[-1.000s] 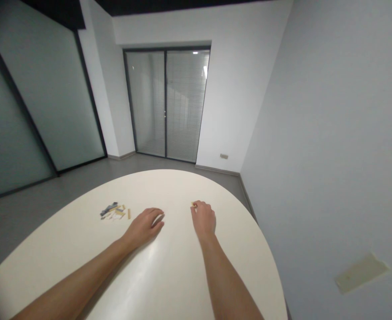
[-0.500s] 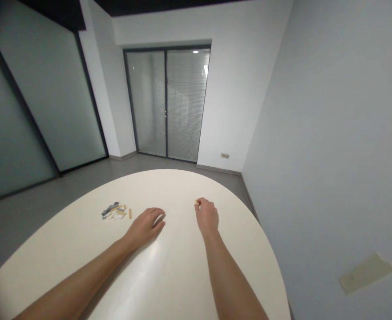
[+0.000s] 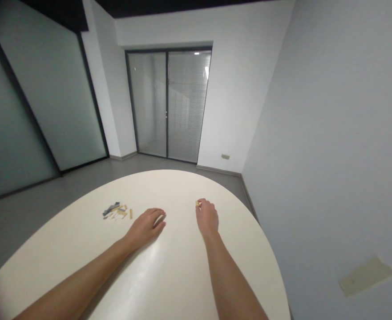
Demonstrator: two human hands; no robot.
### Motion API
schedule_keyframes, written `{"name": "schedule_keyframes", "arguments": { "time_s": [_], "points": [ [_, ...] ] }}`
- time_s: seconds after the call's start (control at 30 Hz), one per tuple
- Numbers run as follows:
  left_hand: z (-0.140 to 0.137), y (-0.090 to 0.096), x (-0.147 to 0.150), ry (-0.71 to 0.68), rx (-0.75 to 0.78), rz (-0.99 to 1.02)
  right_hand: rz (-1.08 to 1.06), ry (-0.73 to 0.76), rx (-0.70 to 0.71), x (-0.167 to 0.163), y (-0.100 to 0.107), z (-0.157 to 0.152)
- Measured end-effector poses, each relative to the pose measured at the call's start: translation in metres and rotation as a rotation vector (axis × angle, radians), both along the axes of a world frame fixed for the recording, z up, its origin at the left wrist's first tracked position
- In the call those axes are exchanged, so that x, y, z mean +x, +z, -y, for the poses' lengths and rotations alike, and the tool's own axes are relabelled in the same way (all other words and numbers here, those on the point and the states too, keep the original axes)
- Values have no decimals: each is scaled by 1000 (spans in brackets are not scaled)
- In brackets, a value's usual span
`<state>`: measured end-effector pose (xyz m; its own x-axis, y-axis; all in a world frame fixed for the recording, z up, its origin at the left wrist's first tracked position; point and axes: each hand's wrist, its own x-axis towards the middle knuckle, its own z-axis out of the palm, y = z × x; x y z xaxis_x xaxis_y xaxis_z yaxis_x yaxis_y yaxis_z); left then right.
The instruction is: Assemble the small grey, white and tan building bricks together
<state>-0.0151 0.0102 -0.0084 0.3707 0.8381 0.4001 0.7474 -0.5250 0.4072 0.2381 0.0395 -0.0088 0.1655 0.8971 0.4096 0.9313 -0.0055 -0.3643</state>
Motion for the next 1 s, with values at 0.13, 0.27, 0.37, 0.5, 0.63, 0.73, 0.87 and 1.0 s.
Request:
{"name": "schedule_keyframes", "arguments": {
  "time_s": [0.13, 0.27, 0.37, 0.5, 0.63, 0.73, 0.87, 1.0],
  "points": [
    [1, -1, 0, -1, 6, -1, 9, 11, -7, 0, 1, -3],
    [1, 1, 0, 0, -5, -4, 10, 13, 3, 0, 1, -4],
    [1, 2, 0, -4, -11, -3, 8, 16, 29, -2, 1, -2],
    [1, 1, 1, 3, -5, 5, -13, 68, 88, -9, 1, 1],
    [2, 3, 2, 19, 19, -2, -30, 229, 138, -20, 0, 5],
    [1, 8, 0, 73, 58, -35, -61, 353, 162, -27, 0, 9],
    [-2, 9, -7, 280, 124, -108, -64, 501, 94, -30, 1, 12],
    [-3, 3, -7, 479, 128, -210, -68, 513, 75, -30, 2, 13]
  ]
}}
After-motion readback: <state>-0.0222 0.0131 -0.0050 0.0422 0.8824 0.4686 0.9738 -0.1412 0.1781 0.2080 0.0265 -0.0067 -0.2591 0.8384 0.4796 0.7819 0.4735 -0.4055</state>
